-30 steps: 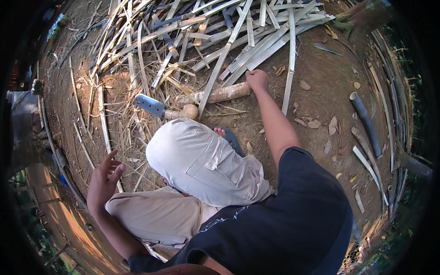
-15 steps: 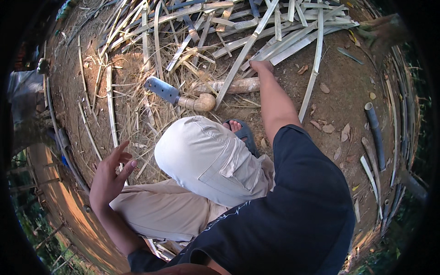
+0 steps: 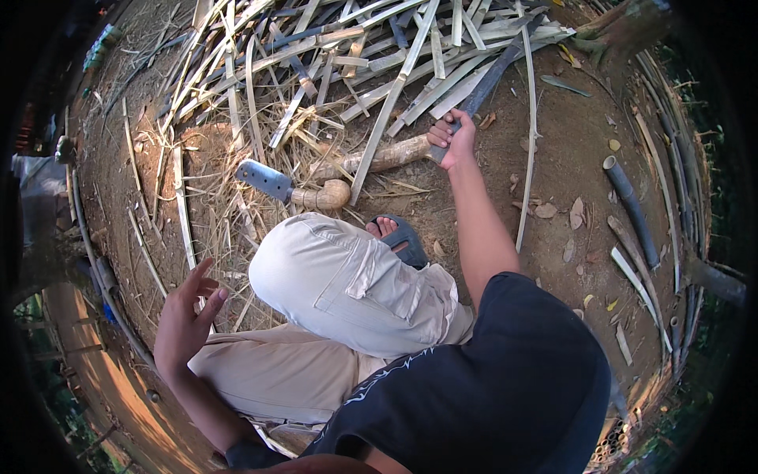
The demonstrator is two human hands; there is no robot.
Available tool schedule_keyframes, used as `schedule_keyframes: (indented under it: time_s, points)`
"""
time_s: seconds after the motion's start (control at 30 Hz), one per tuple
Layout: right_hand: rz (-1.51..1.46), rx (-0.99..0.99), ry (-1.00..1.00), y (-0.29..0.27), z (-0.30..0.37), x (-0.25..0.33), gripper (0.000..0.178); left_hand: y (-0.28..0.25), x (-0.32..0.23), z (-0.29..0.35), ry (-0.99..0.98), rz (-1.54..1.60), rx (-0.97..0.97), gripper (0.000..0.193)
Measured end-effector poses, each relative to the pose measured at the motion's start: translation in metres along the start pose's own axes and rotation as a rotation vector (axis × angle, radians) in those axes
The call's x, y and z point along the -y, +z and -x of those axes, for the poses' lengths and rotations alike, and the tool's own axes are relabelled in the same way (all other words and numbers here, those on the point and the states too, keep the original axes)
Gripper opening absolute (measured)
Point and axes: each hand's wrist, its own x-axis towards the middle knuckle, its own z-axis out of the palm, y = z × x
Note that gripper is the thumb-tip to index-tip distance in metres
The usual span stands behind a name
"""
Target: The person shaves a piece of bamboo by hand using a large blade, drawing the blade along the length of the wood while sitting outdoors.
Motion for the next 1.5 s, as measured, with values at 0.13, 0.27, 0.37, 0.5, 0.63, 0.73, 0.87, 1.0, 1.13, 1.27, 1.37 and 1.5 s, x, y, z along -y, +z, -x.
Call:
schedule_keyframes:
  time_s: [0.13,0.27,0.37,0.5,0.63,0.73,0.87,1.0,1.13,1.27,1.37,1.5]
  points:
    - [-0.322,0.294,0.039,0.018,0.07,0.02,0.032,0.009,-0.007,0.006,0.05,0.015,0.006,0.057]
    - [-0.237,0.12,0.08,0.085,0.151,-0.04,0.031,0.01,-0.012,0.012,0.097,0.032,-0.025,0.056]
    - [-0.278,0.112,0.189,0.176,0.203,-0.098,0.032,0.013,-0.014,0.018,0.108,0.139,-0.13,0.05]
    - [-0.389,0.21,0.231,0.282,0.256,-0.15,0.033,0.007,-0.028,0.04,0.229,0.512,-0.365,0.045]
    - [-0.356,0.451,0.385,0.337,0.331,-0.197,0.042,0.004,-0.043,0.099,0.396,1.102,-0.811,0.08]
    - [-0.291,0.593,0.459,0.356,0.391,-0.221,0.045,0.014,-0.072,0.141,0.932,1.782,-0.964,0.091]
    - [-0.119,0.754,0.516,0.345,0.432,-0.275,0.034,0.024,-0.069,0.187,0.689,1.256,-1.473,0.074]
    - [0.103,0.822,0.676,0.341,0.47,-0.314,0.036,0.024,-0.041,0.22,0.315,1.003,-1.951,0.046]
    - [0.533,1.127,1.071,0.288,0.417,-0.33,0.058,0.02,0.005,0.238,0.606,1.168,-1.887,0.037]
    - [0.889,1.115,0.972,0.229,0.323,-0.313,0.041,0.016,0.066,0.25,0.615,1.186,-1.945,0.035]
    - [1.326,0.643,0.176,0.189,0.222,-0.309,0.043,-0.015,0.062,0.255,0.453,1.218,-2.079,0.054]
    - [1.969,0.415,-0.278,0.095,0.088,-0.285,0.031,-0.062,0.05,0.308,0.686,1.151,-1.644,0.046]
